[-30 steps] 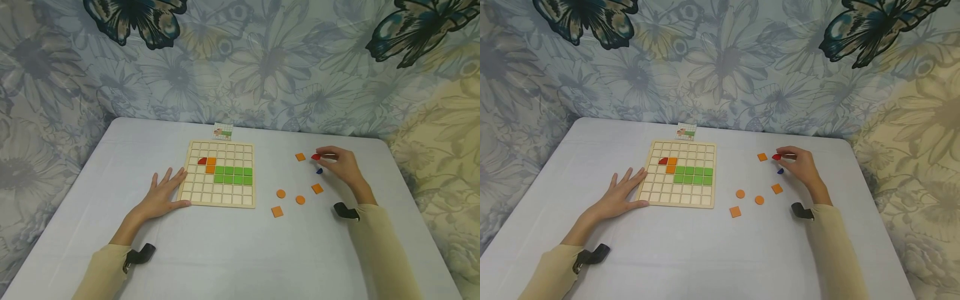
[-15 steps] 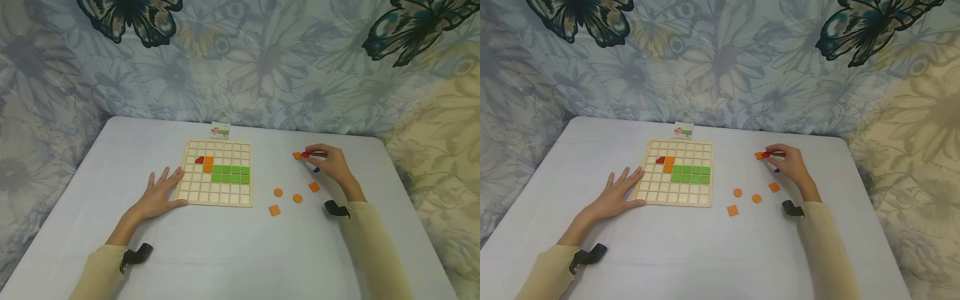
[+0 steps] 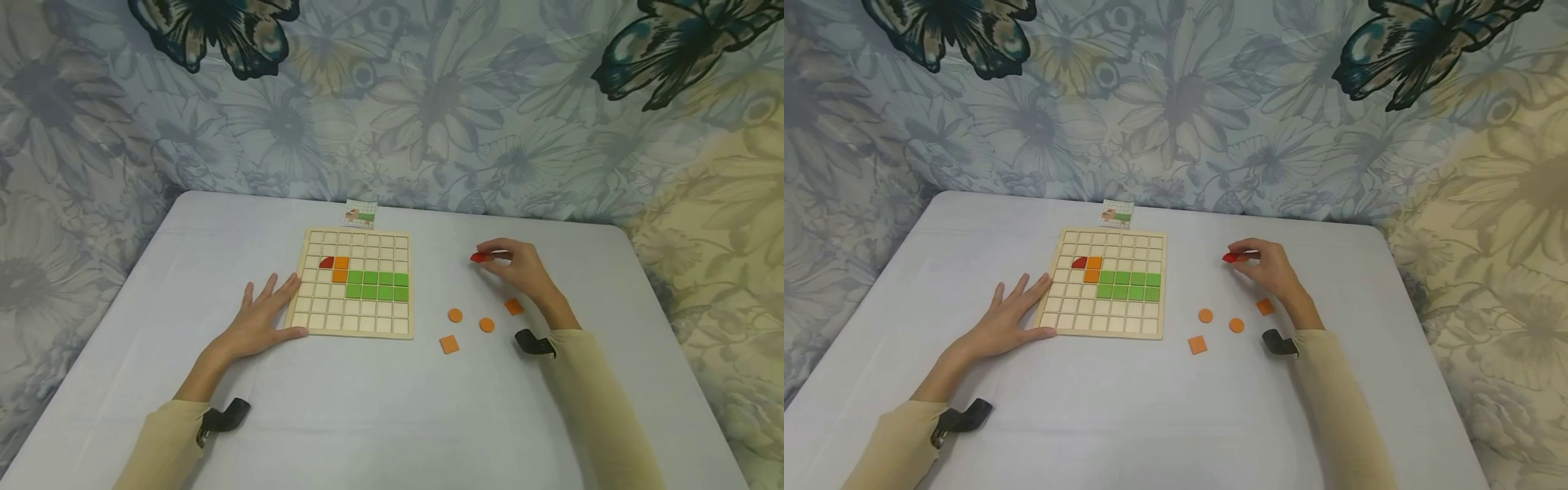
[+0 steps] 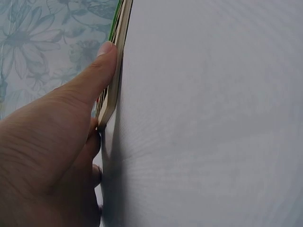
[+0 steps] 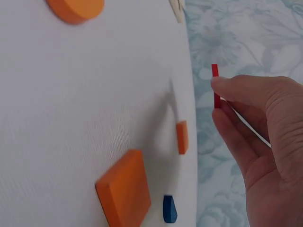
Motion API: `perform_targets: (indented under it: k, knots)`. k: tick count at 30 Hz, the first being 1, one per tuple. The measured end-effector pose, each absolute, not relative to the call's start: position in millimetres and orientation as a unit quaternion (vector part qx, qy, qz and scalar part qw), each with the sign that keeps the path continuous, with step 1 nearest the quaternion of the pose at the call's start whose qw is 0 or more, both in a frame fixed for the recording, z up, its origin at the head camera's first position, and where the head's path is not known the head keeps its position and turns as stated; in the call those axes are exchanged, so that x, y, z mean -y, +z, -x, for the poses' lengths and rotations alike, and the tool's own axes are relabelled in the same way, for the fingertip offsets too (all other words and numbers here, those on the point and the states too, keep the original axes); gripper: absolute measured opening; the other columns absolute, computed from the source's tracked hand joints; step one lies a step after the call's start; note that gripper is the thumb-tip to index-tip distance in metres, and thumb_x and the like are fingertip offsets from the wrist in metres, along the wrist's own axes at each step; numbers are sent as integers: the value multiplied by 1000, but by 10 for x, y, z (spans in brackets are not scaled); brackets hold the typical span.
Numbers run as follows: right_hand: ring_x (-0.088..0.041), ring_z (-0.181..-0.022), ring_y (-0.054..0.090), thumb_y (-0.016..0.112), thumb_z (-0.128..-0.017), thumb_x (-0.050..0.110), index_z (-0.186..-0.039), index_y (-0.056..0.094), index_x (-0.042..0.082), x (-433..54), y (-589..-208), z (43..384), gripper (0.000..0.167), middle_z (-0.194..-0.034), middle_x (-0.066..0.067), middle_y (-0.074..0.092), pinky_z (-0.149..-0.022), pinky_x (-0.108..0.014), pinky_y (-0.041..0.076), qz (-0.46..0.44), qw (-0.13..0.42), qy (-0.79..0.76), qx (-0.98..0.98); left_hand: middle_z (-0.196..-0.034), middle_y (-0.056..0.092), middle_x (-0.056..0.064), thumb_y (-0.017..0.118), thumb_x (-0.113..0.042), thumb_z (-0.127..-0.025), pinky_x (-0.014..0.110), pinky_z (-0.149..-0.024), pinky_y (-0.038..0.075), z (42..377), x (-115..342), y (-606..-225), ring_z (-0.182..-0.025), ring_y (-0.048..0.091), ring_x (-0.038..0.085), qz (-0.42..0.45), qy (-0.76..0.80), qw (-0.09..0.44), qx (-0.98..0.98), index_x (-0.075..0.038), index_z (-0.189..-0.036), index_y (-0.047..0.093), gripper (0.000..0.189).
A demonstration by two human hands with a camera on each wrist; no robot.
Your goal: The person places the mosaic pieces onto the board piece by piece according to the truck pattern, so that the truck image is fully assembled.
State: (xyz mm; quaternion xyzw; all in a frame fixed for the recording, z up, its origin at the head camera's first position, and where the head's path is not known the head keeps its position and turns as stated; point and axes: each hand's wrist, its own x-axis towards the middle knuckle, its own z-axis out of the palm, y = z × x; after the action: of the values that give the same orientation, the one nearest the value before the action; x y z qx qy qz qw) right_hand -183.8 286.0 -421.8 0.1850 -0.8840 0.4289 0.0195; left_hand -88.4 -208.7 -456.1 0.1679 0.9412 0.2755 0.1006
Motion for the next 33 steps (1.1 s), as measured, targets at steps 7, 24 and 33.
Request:
perform_targets:
  k: [7, 24, 33]
  knots:
    - [-30, -95, 67, 75, -80, -7, -110, 70, -4, -2687, -4199, 1858, 30, -107, -15, 71, -86, -46, 55, -203, 22, 430, 879, -163, 17, 10, 72, -60, -79, 61, -112, -15, 873, 2091, -4546, -149, -1, 38, -170, 272, 99, -942, -10, -157, 20, 106]
    - [-38, -106, 64, 71, -83, -10, -112, 67, -10, -2019, -4009, 1873, 29, -113, -24, 67, -93, -49, 52, -230, -11, 462, 856, -163, 16, 11, 71, -61, -79, 61, -112, -16, 874, 2100, -4566, -149, -1, 38, -165, 276, 101, -941, -11, -157, 21, 105]
    - [-36, -108, 63, 72, -84, -6, -114, 67, -8, -1835, -4162, 1962, 30, -114, -21, 68, -93, -47, 52, -256, -29, 482, 838, -163, 17, 11, 72, -59, -80, 62, -112, -15, 871, 2082, -4543, -149, 0, 39, -170, 276, 98, -941, -10, -157, 22, 104]
